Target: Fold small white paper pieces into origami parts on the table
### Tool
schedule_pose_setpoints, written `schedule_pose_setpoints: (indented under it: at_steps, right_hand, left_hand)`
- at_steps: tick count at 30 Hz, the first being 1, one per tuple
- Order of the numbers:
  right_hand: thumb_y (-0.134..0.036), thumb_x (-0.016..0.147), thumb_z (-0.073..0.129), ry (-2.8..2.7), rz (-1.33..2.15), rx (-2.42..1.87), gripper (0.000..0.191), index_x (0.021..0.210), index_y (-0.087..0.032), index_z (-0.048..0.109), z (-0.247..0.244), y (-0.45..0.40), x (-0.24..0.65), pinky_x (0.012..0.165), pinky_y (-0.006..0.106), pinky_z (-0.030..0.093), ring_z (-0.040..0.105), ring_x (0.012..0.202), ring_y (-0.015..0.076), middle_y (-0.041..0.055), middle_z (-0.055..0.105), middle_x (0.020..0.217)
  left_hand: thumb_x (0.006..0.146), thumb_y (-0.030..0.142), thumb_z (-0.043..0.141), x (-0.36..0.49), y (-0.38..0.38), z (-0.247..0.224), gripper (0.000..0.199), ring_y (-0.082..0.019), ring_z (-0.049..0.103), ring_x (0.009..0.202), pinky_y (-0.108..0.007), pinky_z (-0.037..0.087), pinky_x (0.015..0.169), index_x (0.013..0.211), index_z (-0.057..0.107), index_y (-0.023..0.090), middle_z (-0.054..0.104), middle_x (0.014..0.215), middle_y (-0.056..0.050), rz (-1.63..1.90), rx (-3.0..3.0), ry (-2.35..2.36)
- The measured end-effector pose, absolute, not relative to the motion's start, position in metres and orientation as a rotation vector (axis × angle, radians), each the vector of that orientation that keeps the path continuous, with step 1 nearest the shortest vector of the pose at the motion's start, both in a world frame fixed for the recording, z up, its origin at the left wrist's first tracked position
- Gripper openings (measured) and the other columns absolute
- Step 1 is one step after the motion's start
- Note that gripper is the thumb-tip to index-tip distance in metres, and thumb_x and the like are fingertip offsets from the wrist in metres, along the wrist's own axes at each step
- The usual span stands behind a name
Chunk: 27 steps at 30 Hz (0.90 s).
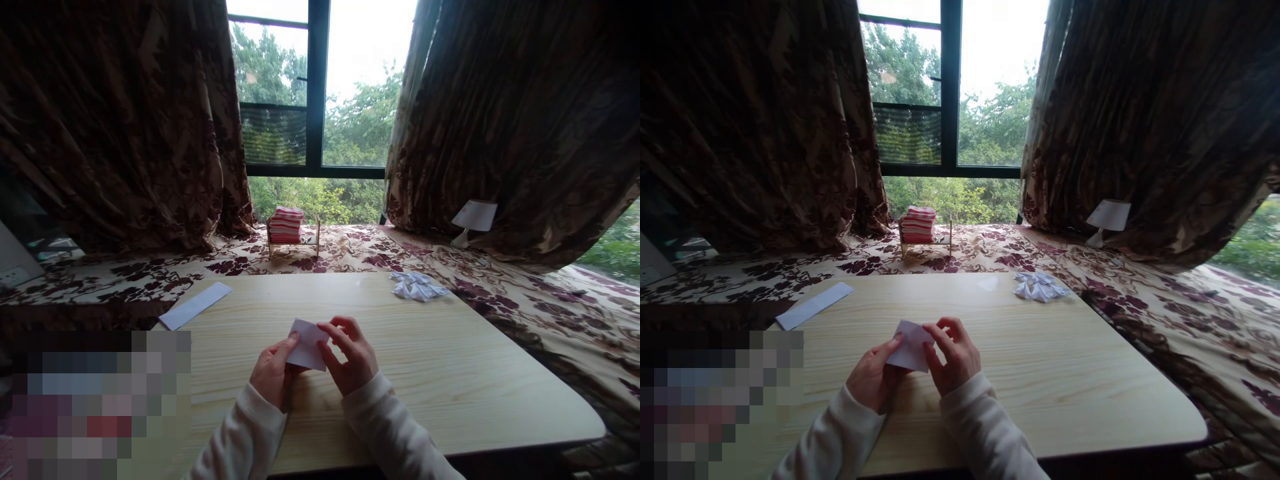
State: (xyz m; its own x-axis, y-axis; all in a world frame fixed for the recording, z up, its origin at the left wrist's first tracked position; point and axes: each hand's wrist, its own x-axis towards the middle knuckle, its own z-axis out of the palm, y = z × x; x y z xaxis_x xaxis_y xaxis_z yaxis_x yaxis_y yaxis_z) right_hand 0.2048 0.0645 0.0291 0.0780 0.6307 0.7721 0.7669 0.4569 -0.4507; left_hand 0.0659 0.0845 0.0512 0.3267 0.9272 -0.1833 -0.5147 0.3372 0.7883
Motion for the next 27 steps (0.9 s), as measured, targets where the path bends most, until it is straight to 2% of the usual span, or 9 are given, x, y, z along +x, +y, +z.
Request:
schedule_pose_setpoints:
  at_steps: [4,11,15,27]
  right_hand:
    - [-0.019,0.078,0.051,-1.639,-0.183,-1.228,0.027,0.103,-0.023,0.06,0.029,0.0645,0.2042,0.063,0.028,0.05,0.055,0.073,0.0142,0.006,0.053,0.096]
    - [-0.018,0.077,0.05,-1.645,-0.119,-1.227,0.026,0.102,-0.021,0.058,0.0281,0.064,0.2041,0.056,0.026,0.049,0.055,0.071,0.014,0.0069,0.052,0.098]
    - [-0.019,0.077,0.05,-1.639,-0.128,-1.236,0.028,0.104,-0.021,0.056,0.0285,0.0639,0.2034,0.055,0.025,0.05,0.056,0.071,0.0138,0.0072,0.053,0.099]
    - [-0.016,0.078,0.05,-1.682,-0.226,-1.237,0.029,0.105,-0.022,0.06,0.0306,0.0627,0.202,0.06,0.025,0.048,0.054,0.07,0.0129,0.0065,0.054,0.098]
  left_hand:
    - [0.072,0.026,0.061,0.0654,0.0844,0.0528,0.02,-0.015,0.06,0.061,-0.026,0.051,0.06,0.075,0.066,0.007,0.066,0.065,-0.005,1.064,0.659,0.72]
    - [0.073,0.028,0.061,0.0666,0.083,0.0561,0.02,-0.016,0.061,0.057,-0.026,0.052,0.053,0.076,0.064,0.008,0.066,0.062,-0.006,1.074,0.592,0.768]
    - [0.073,0.029,0.062,0.0666,0.0836,0.055,0.021,-0.016,0.061,0.059,-0.026,0.052,0.054,0.076,0.063,0.008,0.066,0.065,-0.007,1.075,0.601,0.773]
    - [0.074,0.029,0.06,0.0664,0.0852,0.0513,0.022,-0.015,0.061,0.061,-0.025,0.053,0.056,0.08,0.063,0.008,0.066,0.066,-0.007,1.092,0.568,0.729]
